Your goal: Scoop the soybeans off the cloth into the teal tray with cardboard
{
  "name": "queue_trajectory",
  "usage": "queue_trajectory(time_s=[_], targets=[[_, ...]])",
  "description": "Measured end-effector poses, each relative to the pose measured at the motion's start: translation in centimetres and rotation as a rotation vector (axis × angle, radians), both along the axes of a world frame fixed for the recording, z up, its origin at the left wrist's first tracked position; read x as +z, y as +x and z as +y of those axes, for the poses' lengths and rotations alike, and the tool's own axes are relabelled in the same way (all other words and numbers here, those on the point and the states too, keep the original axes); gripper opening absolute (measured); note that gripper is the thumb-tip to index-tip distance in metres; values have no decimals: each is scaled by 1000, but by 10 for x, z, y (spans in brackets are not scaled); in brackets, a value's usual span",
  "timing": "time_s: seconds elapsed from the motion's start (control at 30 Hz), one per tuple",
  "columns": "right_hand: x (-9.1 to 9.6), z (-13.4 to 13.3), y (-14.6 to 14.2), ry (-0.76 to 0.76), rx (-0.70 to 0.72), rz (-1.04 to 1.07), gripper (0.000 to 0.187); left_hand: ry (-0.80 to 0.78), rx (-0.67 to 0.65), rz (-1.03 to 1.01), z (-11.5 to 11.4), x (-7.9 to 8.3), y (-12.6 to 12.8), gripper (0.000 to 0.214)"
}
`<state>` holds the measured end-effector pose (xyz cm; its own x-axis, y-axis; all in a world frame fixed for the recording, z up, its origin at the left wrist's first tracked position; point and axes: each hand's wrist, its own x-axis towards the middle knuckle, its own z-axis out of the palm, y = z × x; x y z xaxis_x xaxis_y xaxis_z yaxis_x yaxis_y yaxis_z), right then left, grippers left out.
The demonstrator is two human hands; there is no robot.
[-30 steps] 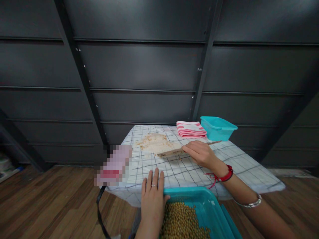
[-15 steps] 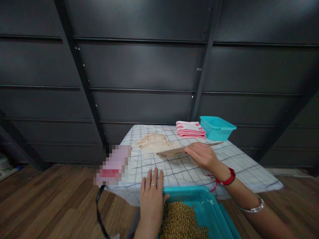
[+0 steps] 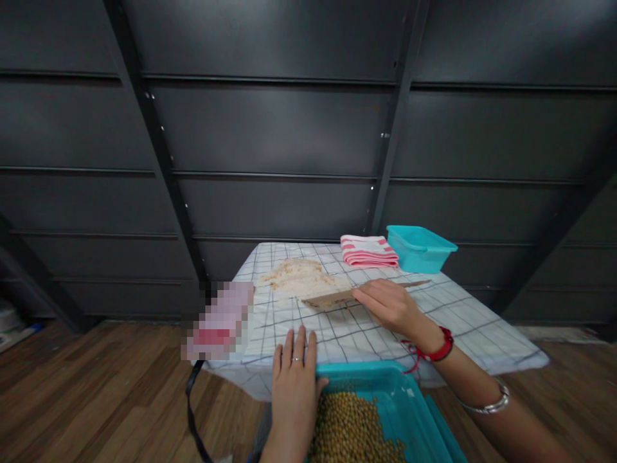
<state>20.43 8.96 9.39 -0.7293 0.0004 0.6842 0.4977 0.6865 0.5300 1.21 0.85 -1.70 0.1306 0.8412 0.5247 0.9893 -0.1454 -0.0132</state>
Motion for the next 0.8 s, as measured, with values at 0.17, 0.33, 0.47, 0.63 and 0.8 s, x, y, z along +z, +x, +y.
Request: queue_trajectory(time_s=[0.17,0.33,0.47,0.63,0.8], targets=[[-2,-6,7,-21,21,17,21,-1,4,-4,0,0,1,56],[-2,-8,9,-14,3,4,24,7,-2,1,0,-1,0,56],[-1,-11,11,-24,19,14,25,6,-6,9,0,-1,-1,55],[-1,-11,20,13,-6,54,24,4,-6,14,0,0,-1,54],[-2,-19,25,-28,-13,16,24,9,-13,12,0,0,-1,53]])
